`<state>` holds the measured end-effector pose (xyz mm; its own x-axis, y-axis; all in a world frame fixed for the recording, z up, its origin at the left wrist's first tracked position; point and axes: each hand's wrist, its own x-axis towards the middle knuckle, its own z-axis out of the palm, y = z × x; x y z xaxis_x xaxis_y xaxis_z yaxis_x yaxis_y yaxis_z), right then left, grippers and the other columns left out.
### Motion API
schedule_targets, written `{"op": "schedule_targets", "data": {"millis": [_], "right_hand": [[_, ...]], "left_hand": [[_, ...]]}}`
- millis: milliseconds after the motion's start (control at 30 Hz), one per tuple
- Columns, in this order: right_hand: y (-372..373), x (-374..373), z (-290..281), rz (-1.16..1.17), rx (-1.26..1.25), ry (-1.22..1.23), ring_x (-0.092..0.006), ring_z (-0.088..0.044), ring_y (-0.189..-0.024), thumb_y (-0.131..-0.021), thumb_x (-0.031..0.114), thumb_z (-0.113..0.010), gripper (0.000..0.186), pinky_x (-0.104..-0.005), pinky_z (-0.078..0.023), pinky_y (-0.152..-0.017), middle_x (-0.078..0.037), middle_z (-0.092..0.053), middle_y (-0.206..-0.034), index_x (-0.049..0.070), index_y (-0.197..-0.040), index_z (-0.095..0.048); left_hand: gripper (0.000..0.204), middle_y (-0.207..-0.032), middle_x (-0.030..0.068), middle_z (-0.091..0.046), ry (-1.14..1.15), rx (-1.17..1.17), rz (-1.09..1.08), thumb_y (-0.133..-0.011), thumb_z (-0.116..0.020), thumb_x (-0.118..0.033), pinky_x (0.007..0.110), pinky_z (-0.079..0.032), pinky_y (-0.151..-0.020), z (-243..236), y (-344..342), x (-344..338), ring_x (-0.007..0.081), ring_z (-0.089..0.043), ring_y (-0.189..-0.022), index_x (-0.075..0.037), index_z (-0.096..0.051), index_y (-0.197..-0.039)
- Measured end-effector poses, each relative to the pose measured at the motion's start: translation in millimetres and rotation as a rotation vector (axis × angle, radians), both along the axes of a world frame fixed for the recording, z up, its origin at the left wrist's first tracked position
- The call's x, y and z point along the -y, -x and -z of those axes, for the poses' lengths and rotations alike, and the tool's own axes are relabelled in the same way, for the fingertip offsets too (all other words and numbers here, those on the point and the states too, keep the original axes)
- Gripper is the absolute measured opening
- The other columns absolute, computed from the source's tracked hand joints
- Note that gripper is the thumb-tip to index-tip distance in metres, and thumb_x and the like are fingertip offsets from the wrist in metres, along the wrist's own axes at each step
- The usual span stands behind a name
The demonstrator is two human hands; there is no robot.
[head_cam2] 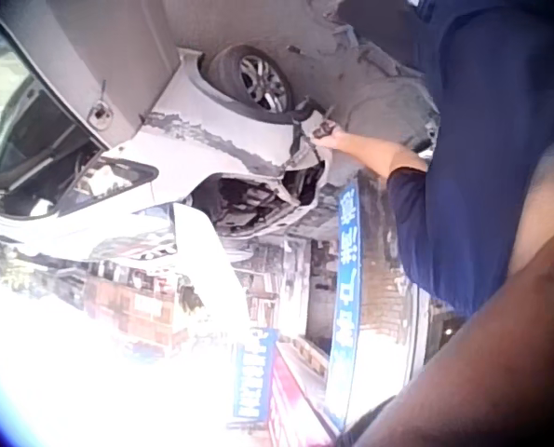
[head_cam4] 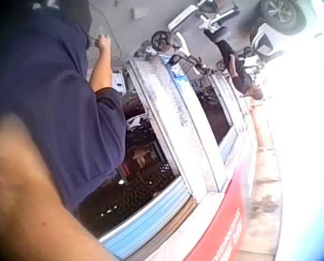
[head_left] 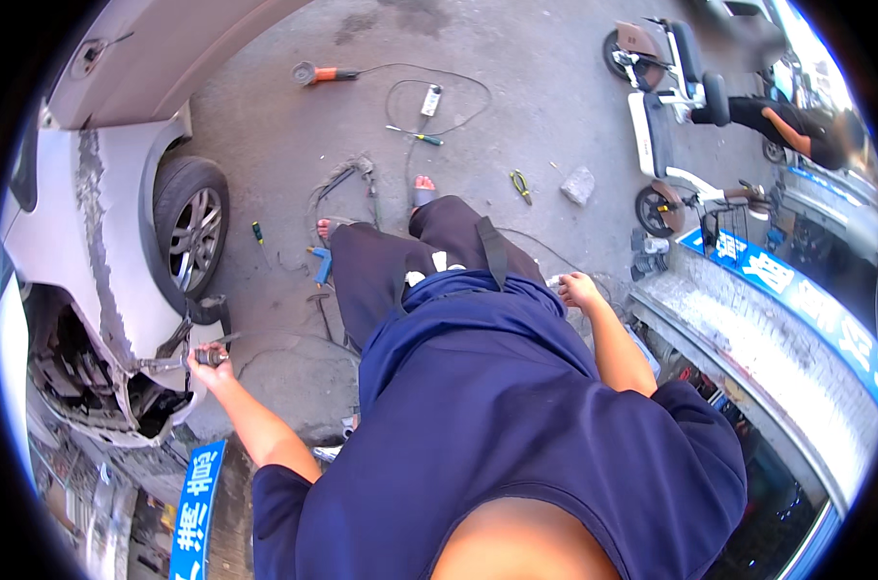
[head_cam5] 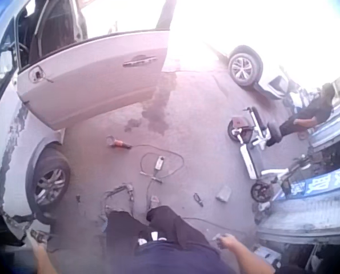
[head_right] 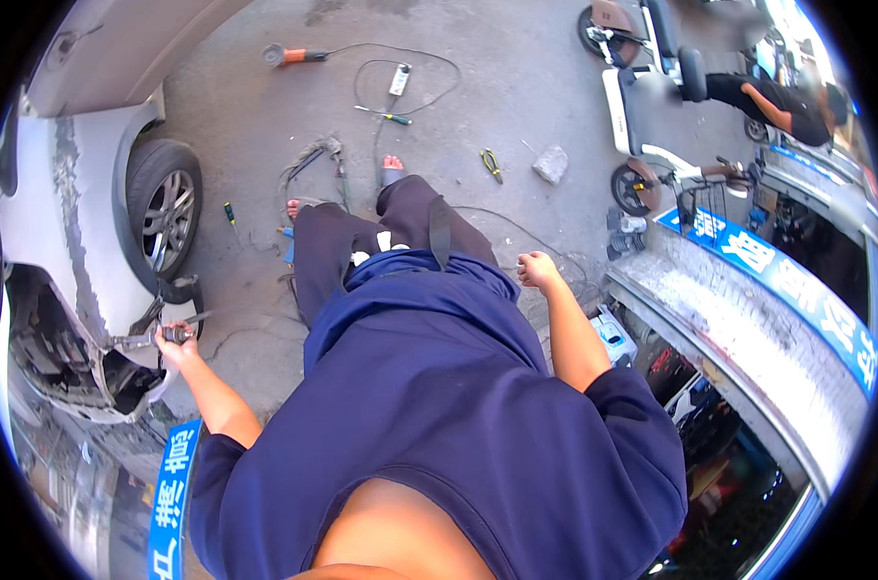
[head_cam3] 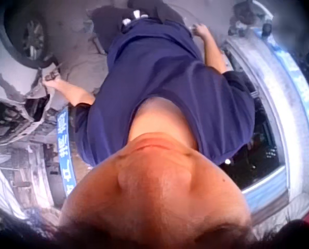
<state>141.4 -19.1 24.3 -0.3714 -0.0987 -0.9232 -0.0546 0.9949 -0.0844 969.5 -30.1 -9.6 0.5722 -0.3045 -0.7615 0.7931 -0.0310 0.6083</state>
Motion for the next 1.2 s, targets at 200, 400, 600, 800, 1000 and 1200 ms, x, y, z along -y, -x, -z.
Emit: {"op": "schedule_targets", "data": {"millis": [200,400,600,800,1000,1200], "right_hand": [[0,3,11,0.125,0.068,0.182,-0.0112,-0.048,-0.05,-0.094,0.024,-0.054,0.02,-0.0249,-0.039,-0.043,-0.002,-0.052,-0.067,0.004,-0.096,-0.055],[-55,30,7,-0.141,0.057,0.221,-0.0071,-0.042,-0.045,-0.094,0.027,-0.053,0.021,-0.0231,-0.03,-0.035,0.002,-0.05,-0.061,0.006,-0.095,-0.057],[-73,95,11,-0.383,0.068,0.188,-0.0092,-0.045,-0.045,-0.094,0.025,-0.052,0.018,-0.0235,-0.035,-0.037,0.002,-0.05,-0.062,0.009,-0.087,-0.056],[-92,199,12,-0.419,0.067,0.263,-0.0152,-0.055,-0.057,-0.094,0.023,-0.049,0.021,-0.0278,-0.048,-0.049,-0.007,-0.056,-0.072,0.003,-0.096,-0.054],[-179,250,-17,-0.569,0.158,0.423,-0.0149,-0.057,-0.062,-0.094,0.024,-0.053,0.023,-0.0274,-0.05,-0.056,-0.006,-0.058,-0.075,0.002,-0.1,-0.056],[-243,281,-22,-0.768,0.063,0.475,-0.0126,-0.057,-0.066,-0.093,0.023,-0.057,0.021,-0.0261,-0.049,-0.059,-0.005,-0.06,-0.079,0.002,-0.095,-0.059]], "left_hand": [[0.019,-0.066,0.0027,-0.055,0.058,-0.073,-0.002,-0.082,-0.064,-0.023,0.036,-0.052,-0.058,7,-25,-36,0.0202,-0.056,-0.06,-0.01,-0.052,-0.076],[0.017,-0.065,0.0012,-0.051,0.095,-0.021,-0.116,-0.082,-0.065,-0.017,0.035,-0.048,-0.059,-14,-5,12,0.016,-0.051,-0.057,-0.012,-0.05,-0.078],[0.012,-0.071,0.0032,-0.059,0.077,0.044,-0.098,-0.083,-0.064,-0.017,0.037,-0.053,-0.059,-5,0,-16,0.0161,-0.058,-0.059,-0.012,-0.053,-0.085],[0.017,-0.073,0.0068,-0.06,0.05,0.064,-0.133,-0.081,-0.068,-0.016,0.037,-0.054,-0.056,4,13,-20,0.0178,-0.06,-0.06,-0.007,-0.055,-0.087],[0.02,-0.074,0.0085,-0.06,0.078,0.129,-0.121,-0.079,-0.069,-0.013,0.038,-0.054,-0.052,0,17,-14,0.019,-0.061,-0.061,-0.004,-0.056,-0.092],[0.021,-0.075,0.0077,-0.061,0.049,0.144,-0.119,-0.081,-0.069,-0.014,0.036,-0.054,-0.055,-10,14,-16,0.0174,-0.061,-0.062,-0.005,-0.055,-0.093]]}}
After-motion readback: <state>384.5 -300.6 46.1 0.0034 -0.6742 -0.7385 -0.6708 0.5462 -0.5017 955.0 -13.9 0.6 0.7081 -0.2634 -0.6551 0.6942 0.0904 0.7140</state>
